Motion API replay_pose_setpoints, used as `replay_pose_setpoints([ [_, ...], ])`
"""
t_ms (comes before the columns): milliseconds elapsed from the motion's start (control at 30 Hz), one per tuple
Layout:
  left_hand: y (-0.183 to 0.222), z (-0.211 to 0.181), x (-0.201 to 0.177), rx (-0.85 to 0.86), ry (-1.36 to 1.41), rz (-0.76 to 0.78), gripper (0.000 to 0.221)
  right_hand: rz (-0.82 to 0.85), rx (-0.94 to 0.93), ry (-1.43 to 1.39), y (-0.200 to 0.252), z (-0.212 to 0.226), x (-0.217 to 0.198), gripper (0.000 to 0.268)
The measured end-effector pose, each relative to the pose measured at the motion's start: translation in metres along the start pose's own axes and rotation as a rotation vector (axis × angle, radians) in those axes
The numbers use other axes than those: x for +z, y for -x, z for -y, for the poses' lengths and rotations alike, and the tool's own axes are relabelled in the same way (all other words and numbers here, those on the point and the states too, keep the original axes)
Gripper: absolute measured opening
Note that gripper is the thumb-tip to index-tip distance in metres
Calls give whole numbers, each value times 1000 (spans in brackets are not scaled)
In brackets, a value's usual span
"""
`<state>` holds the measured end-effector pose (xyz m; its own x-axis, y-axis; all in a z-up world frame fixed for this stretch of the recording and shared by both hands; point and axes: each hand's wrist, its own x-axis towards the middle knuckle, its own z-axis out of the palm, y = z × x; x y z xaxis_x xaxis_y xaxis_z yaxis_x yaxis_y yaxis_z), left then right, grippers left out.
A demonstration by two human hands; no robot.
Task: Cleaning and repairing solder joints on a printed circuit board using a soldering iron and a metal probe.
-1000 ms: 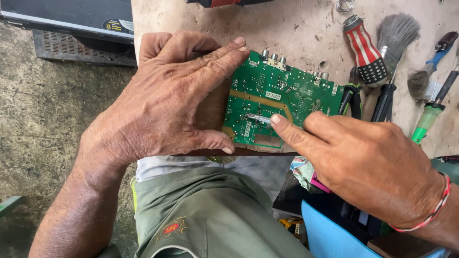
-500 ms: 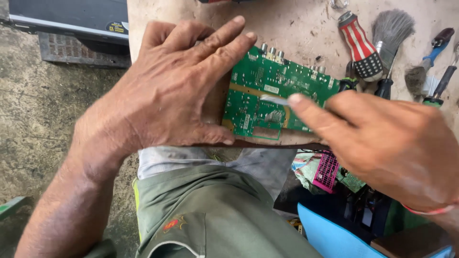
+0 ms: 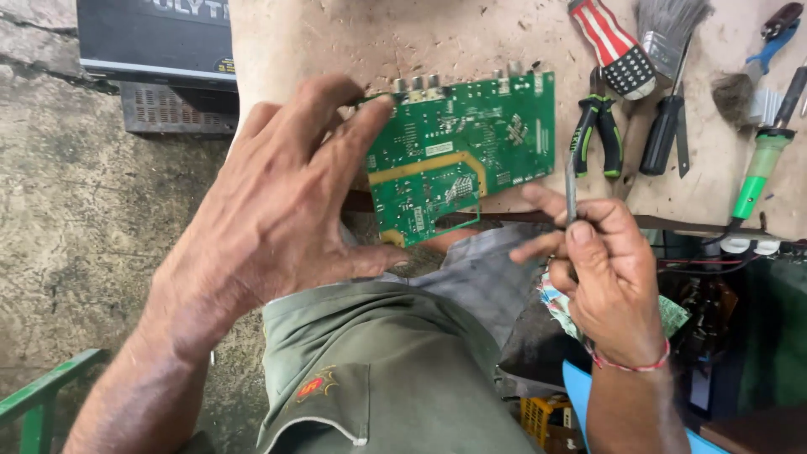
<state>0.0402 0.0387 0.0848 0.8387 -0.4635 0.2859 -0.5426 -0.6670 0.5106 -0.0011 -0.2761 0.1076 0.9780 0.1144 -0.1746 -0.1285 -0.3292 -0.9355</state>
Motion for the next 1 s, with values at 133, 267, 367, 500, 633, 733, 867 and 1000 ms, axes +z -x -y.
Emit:
replay_pose_setpoints([
  [133, 31, -6, 40, -140, -165, -165, 119, 78, -69, -107, -20, 0, 16, 11],
  [267, 39, -20, 72, -239, -196, -360, 115, 121, -174, 131, -36, 19, 21, 7],
  [367, 29, -32, 69, -296, -247, -465, 95, 53, -178, 182, -47, 27, 23, 19],
  [500, 12, -48, 72, -342, -300, -611, 97, 89, -308, 435, -59, 33, 18, 18],
  [633, 8, -54, 99, -390, -309, -721, 98, -45, -384, 834, -52, 27, 6, 11],
  [733, 8, -55, 109, -382, -300, -752, 97, -42, -378, 967, -42, 16, -4, 13],
  [867, 7, -60, 105, -405, -209, -681, 100, 43, -439, 1017, -35, 2, -19, 28],
  [1000, 1, -64, 101, -449, -200, -595, 105, 108, -618, 1012, -37, 5, -22, 23],
])
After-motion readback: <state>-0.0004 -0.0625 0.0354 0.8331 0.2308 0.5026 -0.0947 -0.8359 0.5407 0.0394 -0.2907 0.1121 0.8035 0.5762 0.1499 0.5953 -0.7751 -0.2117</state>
